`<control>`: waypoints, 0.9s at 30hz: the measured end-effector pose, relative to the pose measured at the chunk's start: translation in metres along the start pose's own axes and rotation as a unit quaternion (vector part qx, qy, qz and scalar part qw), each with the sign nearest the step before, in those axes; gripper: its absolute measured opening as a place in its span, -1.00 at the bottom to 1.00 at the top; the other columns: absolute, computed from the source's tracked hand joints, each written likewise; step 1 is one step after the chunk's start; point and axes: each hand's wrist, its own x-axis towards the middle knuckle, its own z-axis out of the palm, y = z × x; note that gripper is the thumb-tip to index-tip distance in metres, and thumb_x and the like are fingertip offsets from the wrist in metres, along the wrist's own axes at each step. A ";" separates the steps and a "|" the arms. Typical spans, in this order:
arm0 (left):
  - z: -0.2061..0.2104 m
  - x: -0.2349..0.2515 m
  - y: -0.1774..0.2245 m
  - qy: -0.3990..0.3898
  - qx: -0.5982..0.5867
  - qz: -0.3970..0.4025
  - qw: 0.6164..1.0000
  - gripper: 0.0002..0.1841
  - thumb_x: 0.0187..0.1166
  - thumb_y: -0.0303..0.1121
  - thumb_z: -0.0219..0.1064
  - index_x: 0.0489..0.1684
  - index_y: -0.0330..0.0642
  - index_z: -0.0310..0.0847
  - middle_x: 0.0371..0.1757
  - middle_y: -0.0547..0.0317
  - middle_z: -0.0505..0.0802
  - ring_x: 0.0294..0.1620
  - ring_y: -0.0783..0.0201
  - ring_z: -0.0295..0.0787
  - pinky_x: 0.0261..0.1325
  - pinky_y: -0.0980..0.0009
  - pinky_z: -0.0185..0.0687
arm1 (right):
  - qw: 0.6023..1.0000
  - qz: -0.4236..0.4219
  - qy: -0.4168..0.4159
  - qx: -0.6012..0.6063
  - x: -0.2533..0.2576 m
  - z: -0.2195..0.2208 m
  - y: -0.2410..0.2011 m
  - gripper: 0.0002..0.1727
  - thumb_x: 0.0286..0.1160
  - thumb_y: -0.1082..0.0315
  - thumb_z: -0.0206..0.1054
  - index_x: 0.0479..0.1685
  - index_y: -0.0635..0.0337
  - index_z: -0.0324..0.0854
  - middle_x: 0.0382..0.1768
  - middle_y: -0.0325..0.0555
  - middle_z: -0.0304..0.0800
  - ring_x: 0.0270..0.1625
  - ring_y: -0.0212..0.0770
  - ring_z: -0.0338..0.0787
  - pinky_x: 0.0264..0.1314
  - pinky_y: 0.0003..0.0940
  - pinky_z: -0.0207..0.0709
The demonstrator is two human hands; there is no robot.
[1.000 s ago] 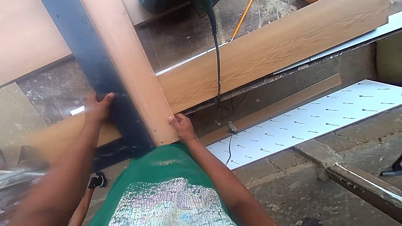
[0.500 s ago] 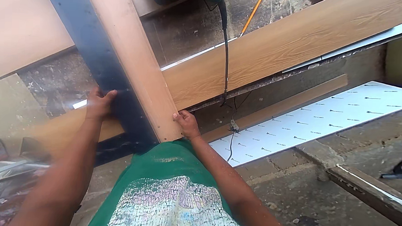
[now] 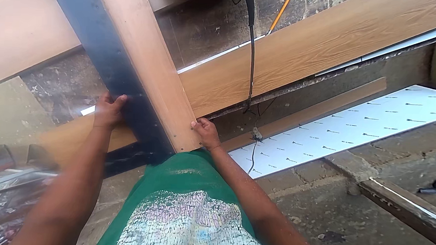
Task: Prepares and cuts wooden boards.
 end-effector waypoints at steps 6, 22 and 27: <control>-0.002 0.001 0.001 -0.006 0.015 0.009 1.000 -0.68 0.61 -0.25 0.39 0.21 -0.17 0.54 -0.09 0.42 0.85 -0.08 0.61 0.82 0.15 0.49 0.77 | 1.000 -0.004 -0.007 0.018 0.000 -0.001 0.001 -0.78 0.71 0.28 0.27 -0.05 0.28 0.69 -0.41 -0.10 0.78 -0.42 -0.31 0.74 -0.29 -0.32 0.68; 0.027 -0.019 -0.006 0.102 0.273 0.033 0.956 0.48 0.07 0.34 0.56 0.94 -0.24 -0.45 0.79 -0.50 0.20 0.84 -0.33 0.04 0.84 -0.10 -0.09 | 1.000 0.030 -0.002 0.000 -0.002 0.001 -0.006 -0.75 0.75 0.24 0.28 0.03 0.29 0.66 -0.34 -0.04 0.77 -0.38 -0.27 0.72 -0.24 -0.29 0.65; 0.019 -0.017 -0.011 0.084 0.244 0.037 0.966 0.51 -0.01 0.31 0.61 0.96 -0.16 -0.45 0.82 -0.42 0.19 0.84 -0.26 0.05 0.83 -0.04 -0.04 | 0.999 0.041 -0.005 0.012 -0.006 0.003 -0.011 -0.73 0.75 0.20 0.28 0.04 0.26 0.66 -0.35 -0.05 0.78 -0.42 -0.27 0.72 -0.33 -0.31 0.64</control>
